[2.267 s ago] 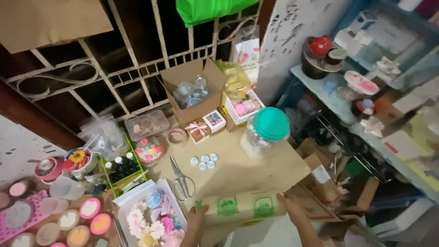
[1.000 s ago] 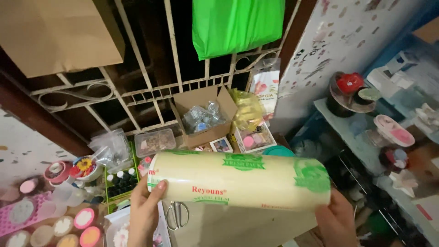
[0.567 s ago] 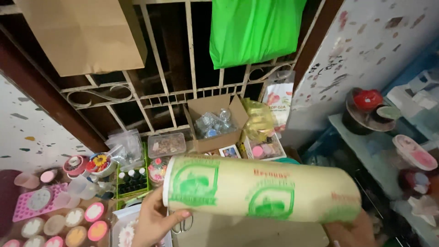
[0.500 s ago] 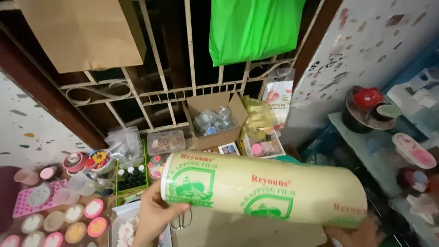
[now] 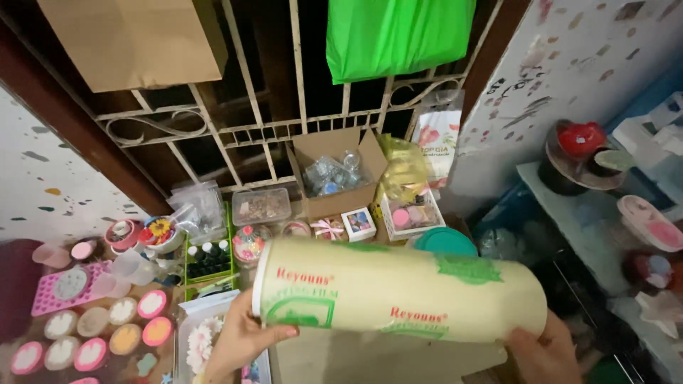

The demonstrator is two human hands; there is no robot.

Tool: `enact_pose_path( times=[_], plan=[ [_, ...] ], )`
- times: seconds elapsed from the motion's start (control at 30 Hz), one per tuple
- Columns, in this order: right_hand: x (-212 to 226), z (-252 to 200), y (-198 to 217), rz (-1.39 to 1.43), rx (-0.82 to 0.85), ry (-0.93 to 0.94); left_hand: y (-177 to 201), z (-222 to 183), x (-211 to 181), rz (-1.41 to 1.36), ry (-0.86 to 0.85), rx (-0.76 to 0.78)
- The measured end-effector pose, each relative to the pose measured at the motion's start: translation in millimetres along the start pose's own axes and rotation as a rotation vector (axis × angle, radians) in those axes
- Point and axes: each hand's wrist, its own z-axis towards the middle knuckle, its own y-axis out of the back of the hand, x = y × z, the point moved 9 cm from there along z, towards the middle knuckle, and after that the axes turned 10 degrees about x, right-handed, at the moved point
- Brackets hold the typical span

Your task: The recorder uses a heat gun to attach decorative wax pieces to small candles and then wraps them individually in plastic film.

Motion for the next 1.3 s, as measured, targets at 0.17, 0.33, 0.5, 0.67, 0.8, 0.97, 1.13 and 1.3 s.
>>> enact_pose_path(
  times=[0.17,0.33,0.5,0.67,0.8,0.97,1.13,1.3],
  plan=[
    [-49,-12,-11,0.053,0.207,-0.146,5,-30,46,0.0,0.313,-0.002],
    [-160,-14,-43,-0.226,0.413,-0.361,13,-93,184,-0.041,0.453,-0.194],
    [-321,-15,-3,-0.475,0.283,-0.462,17,-155,299,-0.077,0.661,-0.31],
    [-358,-19,-8,-0.639,0.382,-0.418,22,-187,346,-0.02,0.648,-0.284],
    [-363,-16,-13,-0.793,0.406,-0.432,24,-200,367,-0.084,0.713,-0.3],
    [-211,13,-95,-1.223,0.101,0.015,26,-204,369,-0.049,0.691,-0.329],
    [-255,27,-166,-1.229,0.532,0.167,27,-202,366,-0.015,0.679,-0.305],
    [-279,27,-176,-1.176,0.688,0.232,25,-203,363,-0.049,0.686,-0.298]
  ],
)
